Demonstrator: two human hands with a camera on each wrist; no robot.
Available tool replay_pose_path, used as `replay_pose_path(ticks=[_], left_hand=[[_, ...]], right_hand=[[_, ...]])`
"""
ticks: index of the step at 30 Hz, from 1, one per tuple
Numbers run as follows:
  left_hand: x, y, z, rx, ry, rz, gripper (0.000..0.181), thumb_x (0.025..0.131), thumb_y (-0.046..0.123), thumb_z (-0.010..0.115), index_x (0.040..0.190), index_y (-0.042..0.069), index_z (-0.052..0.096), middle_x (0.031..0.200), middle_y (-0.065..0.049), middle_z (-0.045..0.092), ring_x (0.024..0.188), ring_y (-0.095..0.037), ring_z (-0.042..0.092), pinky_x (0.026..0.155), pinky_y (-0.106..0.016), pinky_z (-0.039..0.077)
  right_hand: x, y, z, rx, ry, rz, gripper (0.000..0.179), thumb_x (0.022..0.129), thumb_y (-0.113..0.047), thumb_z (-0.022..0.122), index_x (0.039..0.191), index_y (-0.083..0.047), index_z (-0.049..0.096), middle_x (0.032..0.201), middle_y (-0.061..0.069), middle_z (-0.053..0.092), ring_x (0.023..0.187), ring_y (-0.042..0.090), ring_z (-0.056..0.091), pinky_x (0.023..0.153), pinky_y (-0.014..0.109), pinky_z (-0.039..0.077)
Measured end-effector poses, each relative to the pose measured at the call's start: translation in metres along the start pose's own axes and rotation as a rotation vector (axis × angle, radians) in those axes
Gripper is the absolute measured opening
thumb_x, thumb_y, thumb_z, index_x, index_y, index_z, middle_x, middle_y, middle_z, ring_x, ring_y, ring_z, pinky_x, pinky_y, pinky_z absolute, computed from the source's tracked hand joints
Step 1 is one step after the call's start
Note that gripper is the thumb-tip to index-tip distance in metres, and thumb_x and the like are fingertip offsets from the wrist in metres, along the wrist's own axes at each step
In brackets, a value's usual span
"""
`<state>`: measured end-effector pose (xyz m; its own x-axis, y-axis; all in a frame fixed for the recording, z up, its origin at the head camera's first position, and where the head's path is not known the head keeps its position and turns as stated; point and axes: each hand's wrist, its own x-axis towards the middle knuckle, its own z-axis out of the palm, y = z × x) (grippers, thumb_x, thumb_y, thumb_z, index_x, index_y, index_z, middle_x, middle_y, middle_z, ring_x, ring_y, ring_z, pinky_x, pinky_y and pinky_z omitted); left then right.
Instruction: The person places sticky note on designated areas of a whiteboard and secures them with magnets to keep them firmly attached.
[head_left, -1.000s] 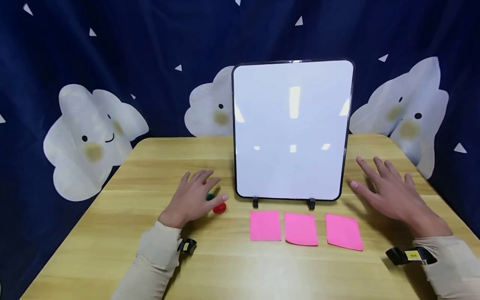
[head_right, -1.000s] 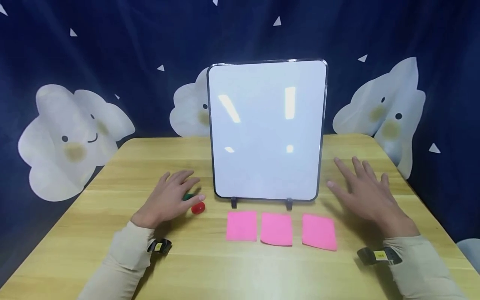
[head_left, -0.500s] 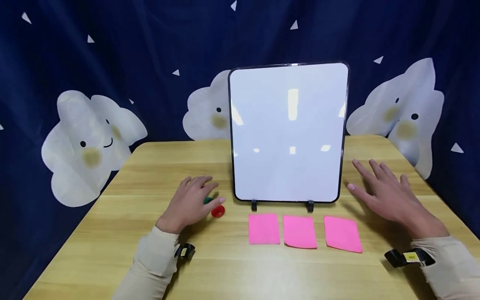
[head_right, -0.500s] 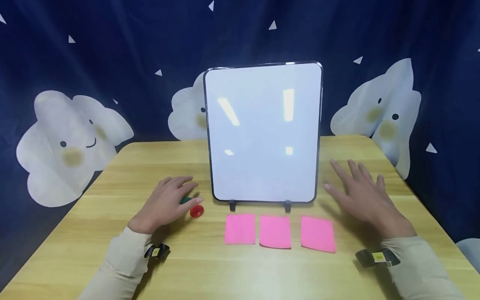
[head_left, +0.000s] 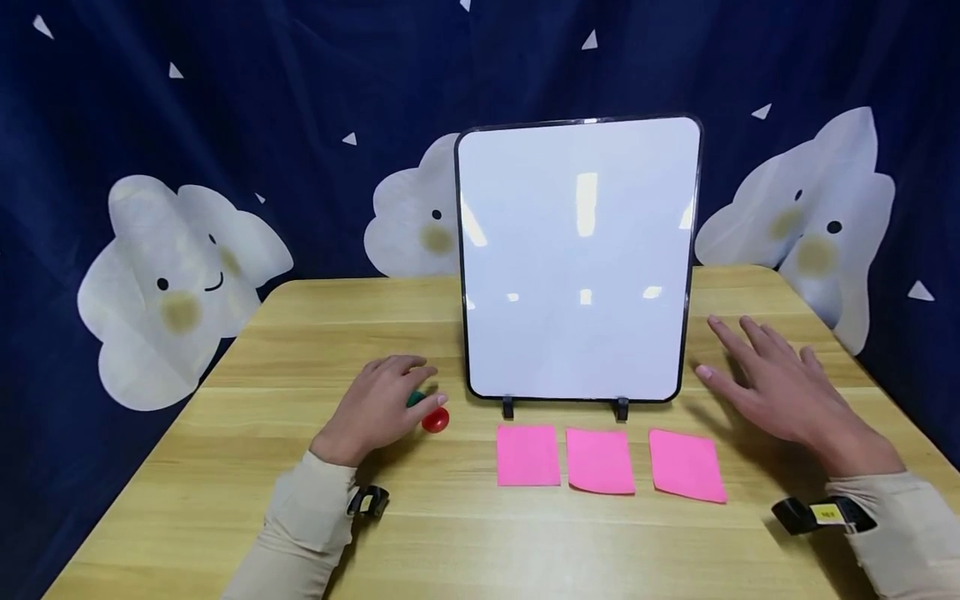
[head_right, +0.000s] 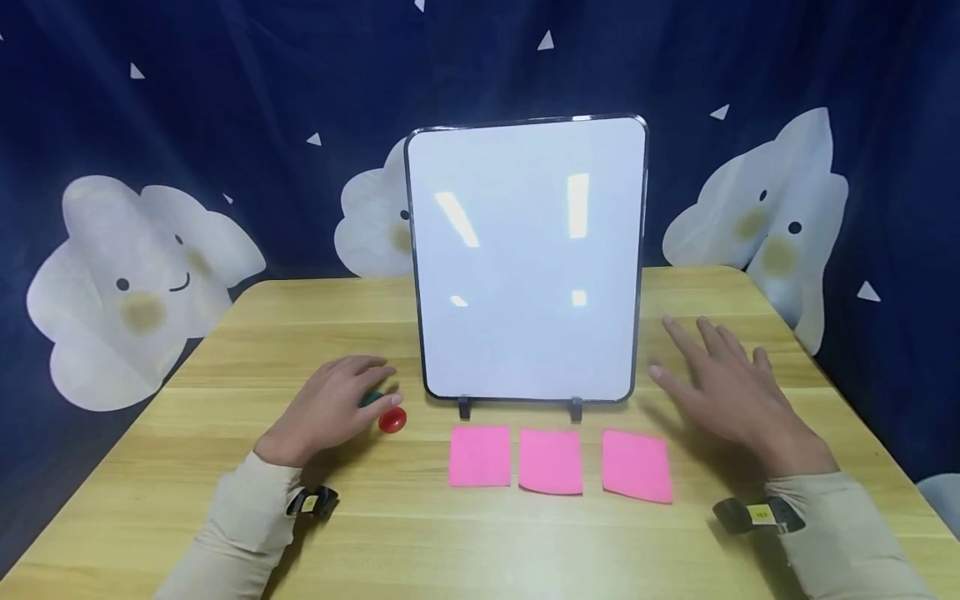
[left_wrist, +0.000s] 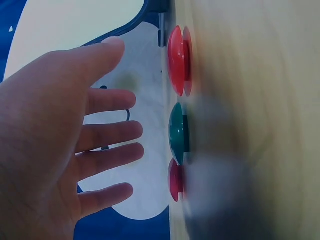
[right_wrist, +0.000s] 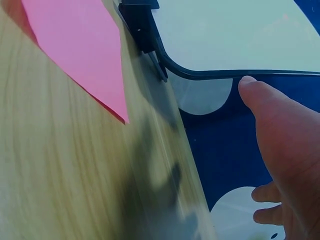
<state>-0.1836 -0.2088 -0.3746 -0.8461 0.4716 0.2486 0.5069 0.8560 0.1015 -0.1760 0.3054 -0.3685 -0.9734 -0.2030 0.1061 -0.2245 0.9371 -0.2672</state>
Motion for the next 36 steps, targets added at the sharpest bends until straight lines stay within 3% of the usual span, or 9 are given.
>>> replay_pose_path(ticks=[13, 25, 36], left_hand=[[-0.001, -0.001, 0.001, 0.016, 0.011, 0.059, 0.037, 0.094, 0.040, 0.067, 0.115, 0.011, 0.075, 0.114, -0.007, 0.068, 0.103, -0.025, 0.065, 0.091, -0.044, 0.052], [-0.001, 0.001, 0.004, 0.013, 0.027, 0.066, 0.033, 0.093, 0.039, 0.069, 0.112, 0.013, 0.075, 0.105, -0.004, 0.066, 0.089, -0.019, 0.063, 0.078, -0.038, 0.055], [-0.002, 0.003, 0.003, 0.006, 0.012, 0.067, 0.031, 0.094, 0.038, 0.069, 0.112, 0.014, 0.075, 0.100, -0.002, 0.065, 0.081, -0.016, 0.060, 0.071, -0.035, 0.053]], right_hand=[[-0.003, -0.008, 0.005, -0.031, 0.005, -0.035, 0.074, 0.101, -0.057, 0.047, 0.158, -0.012, 0.031, 0.145, 0.033, 0.041, 0.127, 0.057, 0.040, 0.093, 0.073, 0.034], [-0.010, -0.017, 0.002, -0.036, -0.027, -0.034, 0.070, 0.101, -0.058, 0.047, 0.147, -0.005, 0.048, 0.136, 0.031, 0.052, 0.124, 0.053, 0.048, 0.089, 0.070, 0.041], [-0.012, -0.023, 0.004, -0.042, -0.047, -0.071, 0.066, 0.100, -0.058, 0.049, 0.142, -0.007, 0.056, 0.135, 0.027, 0.057, 0.122, 0.049, 0.053, 0.088, 0.067, 0.044]])
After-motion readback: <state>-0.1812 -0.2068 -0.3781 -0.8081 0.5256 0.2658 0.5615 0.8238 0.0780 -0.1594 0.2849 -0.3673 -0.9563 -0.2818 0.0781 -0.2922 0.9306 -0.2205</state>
